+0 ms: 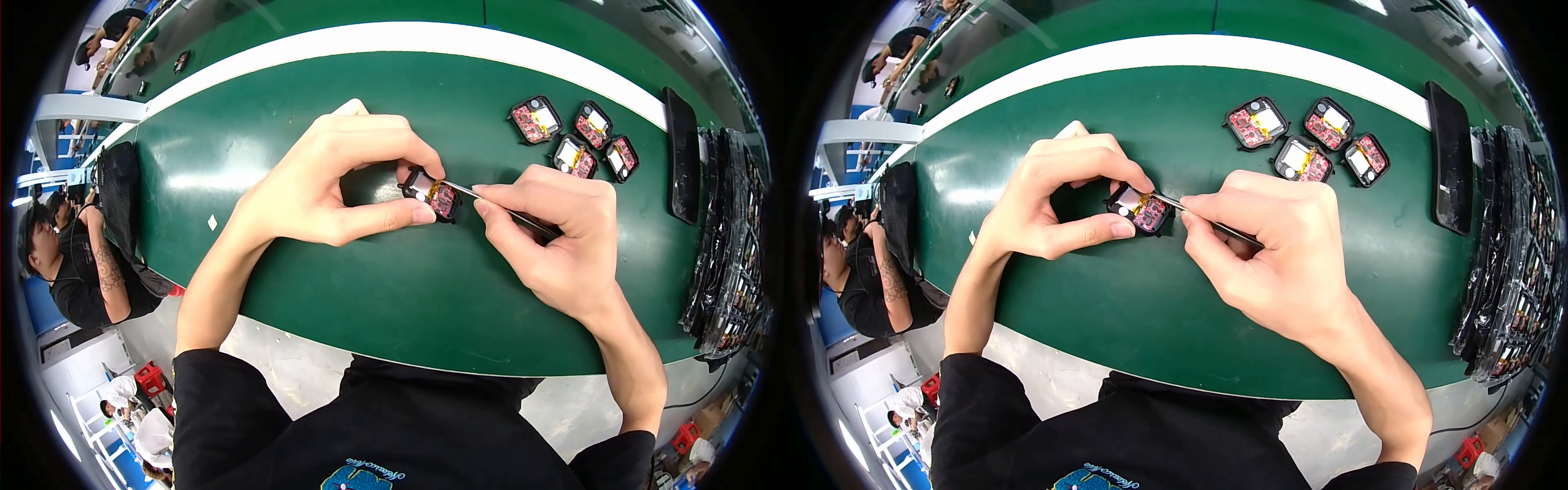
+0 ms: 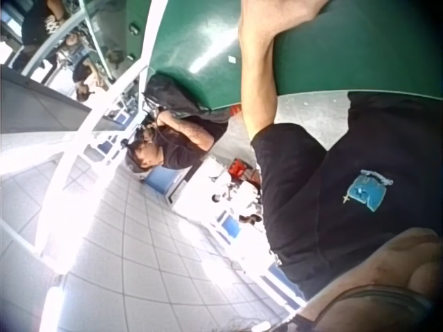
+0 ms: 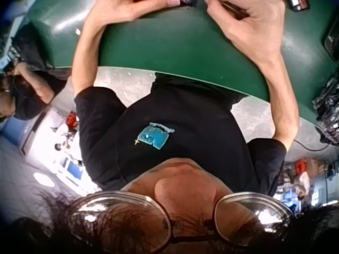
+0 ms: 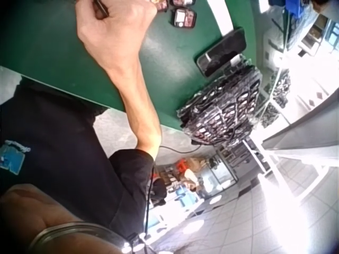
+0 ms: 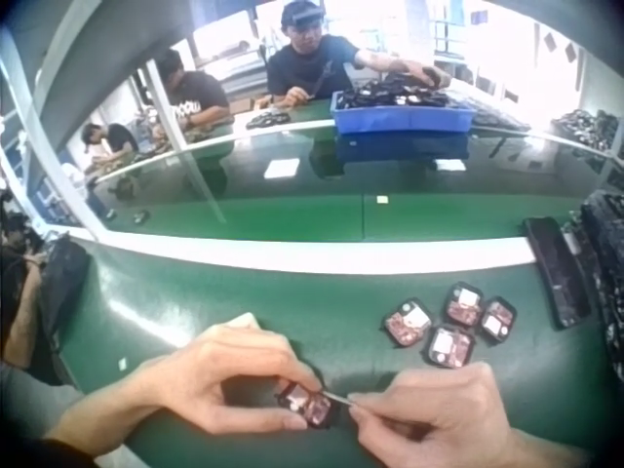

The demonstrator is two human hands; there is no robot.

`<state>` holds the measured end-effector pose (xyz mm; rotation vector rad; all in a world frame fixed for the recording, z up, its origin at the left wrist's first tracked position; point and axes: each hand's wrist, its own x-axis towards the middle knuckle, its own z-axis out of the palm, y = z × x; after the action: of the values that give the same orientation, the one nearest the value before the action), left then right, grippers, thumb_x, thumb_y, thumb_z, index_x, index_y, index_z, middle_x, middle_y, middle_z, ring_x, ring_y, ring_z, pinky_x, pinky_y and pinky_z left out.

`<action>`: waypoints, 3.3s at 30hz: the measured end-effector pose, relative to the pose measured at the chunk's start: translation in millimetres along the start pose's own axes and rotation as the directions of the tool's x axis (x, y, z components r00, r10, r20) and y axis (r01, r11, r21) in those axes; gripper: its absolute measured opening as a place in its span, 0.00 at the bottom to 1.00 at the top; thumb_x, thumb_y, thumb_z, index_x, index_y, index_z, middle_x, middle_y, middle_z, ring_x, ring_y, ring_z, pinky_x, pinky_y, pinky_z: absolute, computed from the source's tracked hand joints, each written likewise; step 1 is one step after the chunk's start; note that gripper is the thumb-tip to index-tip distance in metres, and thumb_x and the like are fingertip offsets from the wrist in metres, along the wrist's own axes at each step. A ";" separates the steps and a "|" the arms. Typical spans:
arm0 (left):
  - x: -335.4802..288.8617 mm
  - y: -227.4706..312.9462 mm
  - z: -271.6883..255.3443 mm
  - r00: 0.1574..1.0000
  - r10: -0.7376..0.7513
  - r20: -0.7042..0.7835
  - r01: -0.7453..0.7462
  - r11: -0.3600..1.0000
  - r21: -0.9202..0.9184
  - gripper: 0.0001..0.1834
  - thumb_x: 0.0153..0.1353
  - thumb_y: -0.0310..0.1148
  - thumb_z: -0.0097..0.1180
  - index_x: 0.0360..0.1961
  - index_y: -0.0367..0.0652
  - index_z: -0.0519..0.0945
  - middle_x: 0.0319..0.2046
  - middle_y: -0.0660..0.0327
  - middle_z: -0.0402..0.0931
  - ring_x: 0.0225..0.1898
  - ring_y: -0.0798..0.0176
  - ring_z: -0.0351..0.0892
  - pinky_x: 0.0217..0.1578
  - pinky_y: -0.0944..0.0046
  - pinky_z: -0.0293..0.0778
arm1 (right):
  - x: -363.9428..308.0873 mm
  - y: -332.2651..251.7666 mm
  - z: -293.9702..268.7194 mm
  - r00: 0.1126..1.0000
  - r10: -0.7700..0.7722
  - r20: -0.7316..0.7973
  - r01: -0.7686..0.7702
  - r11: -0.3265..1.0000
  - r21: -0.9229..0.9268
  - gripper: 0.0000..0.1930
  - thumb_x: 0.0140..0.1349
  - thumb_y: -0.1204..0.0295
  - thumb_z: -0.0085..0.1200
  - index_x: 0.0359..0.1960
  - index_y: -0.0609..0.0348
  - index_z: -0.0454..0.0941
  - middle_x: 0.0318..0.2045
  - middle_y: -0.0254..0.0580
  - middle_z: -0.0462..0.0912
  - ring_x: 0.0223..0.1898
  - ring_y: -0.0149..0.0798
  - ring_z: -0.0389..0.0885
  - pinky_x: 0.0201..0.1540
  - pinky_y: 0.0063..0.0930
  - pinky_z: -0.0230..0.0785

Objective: Use tweezers to carefully attach small electronic components to a watch-like device housing on an assembly line.

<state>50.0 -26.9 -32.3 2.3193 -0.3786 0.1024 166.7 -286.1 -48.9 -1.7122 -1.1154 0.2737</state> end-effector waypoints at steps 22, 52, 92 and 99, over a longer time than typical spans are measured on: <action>-0.6 -5.8 9.4 0.998 0.013 -0.065 -0.014 1.000 -0.024 0.24 0.59 0.45 0.83 0.52 0.49 0.87 0.33 0.72 0.82 0.36 0.69 0.83 0.46 0.60 0.67 | -4.0 -2.4 -7.9 0.988 -0.117 -0.104 0.110 0.991 -0.074 0.09 0.61 0.83 0.74 0.43 0.67 0.94 0.20 0.38 0.80 0.19 0.30 0.73 0.23 0.28 0.60; 69.4 -20.1 25.7 0.991 -0.016 -0.132 -0.026 0.949 -0.313 0.31 0.63 0.22 0.71 0.69 0.34 0.80 0.60 0.53 0.86 0.45 0.61 0.86 0.49 0.58 0.83 | -11.5 -16.7 -17.4 0.959 -0.197 0.204 0.185 0.980 0.077 0.08 0.71 0.77 0.72 0.47 0.69 0.93 0.28 0.38 0.85 0.29 0.26 0.79 0.35 0.24 0.72; -5.4 -9.4 -20.4 0.984 -0.117 -0.133 0.129 0.988 0.085 0.31 0.65 0.41 0.80 0.66 0.45 0.85 0.59 0.59 0.81 0.62 0.51 0.77 0.68 0.51 0.74 | -0.7 -13.5 -6.2 0.997 0.066 0.046 -0.073 0.981 0.177 0.08 0.67 0.79 0.74 0.46 0.66 0.95 0.23 0.31 0.82 0.23 0.19 0.70 0.25 0.22 0.58; -3.2 -7.3 -13.8 0.988 -0.077 -0.132 0.092 0.989 0.116 0.26 0.60 0.36 0.83 0.59 0.43 0.88 0.54 0.59 0.85 0.57 0.52 0.81 0.62 0.51 0.76 | -4.1 -8.8 -6.5 0.997 0.074 -0.012 -0.072 0.986 0.150 0.07 0.66 0.80 0.74 0.45 0.67 0.95 0.21 0.31 0.80 0.21 0.18 0.68 0.23 0.22 0.53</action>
<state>49.7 -11.5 -28.3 2.4306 -0.2141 0.2367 163.9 -293.0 -39.9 -1.6210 -0.9955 0.3784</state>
